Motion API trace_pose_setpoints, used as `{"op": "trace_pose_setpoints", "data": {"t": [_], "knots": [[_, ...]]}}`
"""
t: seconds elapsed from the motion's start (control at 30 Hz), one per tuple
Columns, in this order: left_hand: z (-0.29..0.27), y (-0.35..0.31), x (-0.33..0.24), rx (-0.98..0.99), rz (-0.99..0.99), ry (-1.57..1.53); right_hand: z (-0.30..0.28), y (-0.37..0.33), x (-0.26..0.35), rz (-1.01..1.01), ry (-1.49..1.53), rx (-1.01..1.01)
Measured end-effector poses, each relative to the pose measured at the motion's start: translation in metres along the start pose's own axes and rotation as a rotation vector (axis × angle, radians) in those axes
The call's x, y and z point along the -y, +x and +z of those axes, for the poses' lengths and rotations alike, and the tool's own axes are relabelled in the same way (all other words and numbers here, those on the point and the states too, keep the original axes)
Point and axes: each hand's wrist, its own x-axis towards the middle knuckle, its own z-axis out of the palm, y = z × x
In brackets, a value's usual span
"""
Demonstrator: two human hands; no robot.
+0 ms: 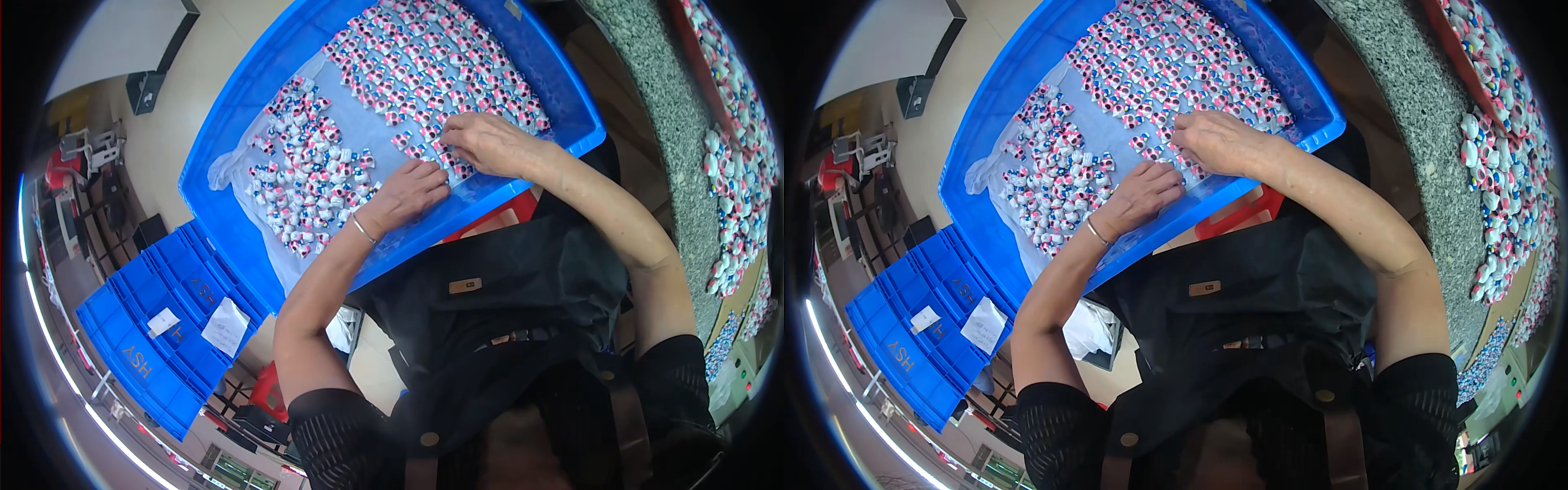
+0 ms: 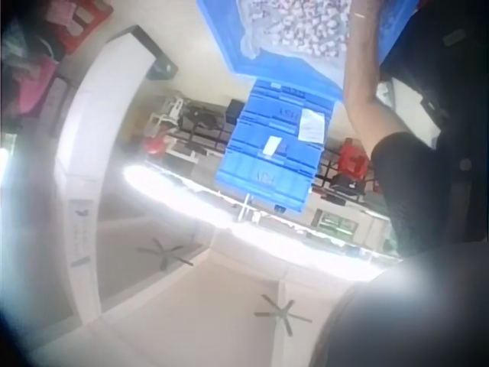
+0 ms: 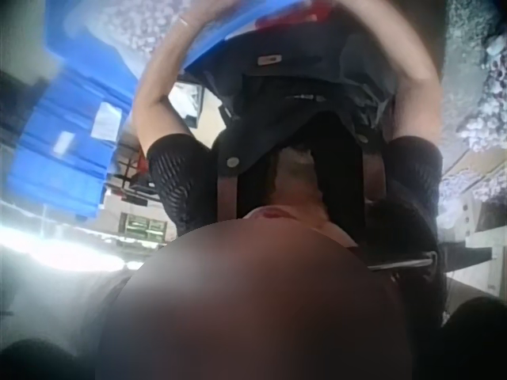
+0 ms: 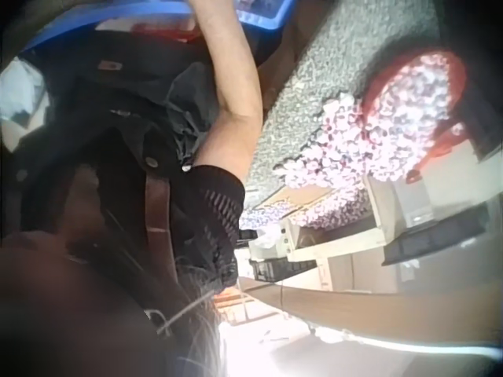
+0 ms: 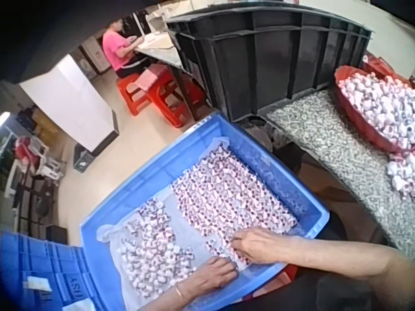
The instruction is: Arranging small toy figurines into orderly rows within a blue plastic container.
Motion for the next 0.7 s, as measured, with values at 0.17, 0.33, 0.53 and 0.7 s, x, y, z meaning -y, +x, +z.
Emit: {"op": "trace_pose_setpoints", "data": {"t": [0.17,0.33,0.53,0.7], "knots": [[0.008,-0.005,0.001,0.016,-0.03,0.085,0.002,-0.001,-0.001,0.008,-0.015,0.014],[-0.017,-0.026,0.002,-0.18,-0.311,-0.119,-0.009,0.0,0.002,0.065,-0.081,0.069],[-0.001,-0.048,-0.001,0.046,-0.252,-0.132,0.009,0.019,0.006,-0.041,-0.209,0.153],[0.004,-0.038,-0.004,0.201,-0.252,-0.033,0.034,0.047,0.012,-0.188,-0.319,0.073]]}}
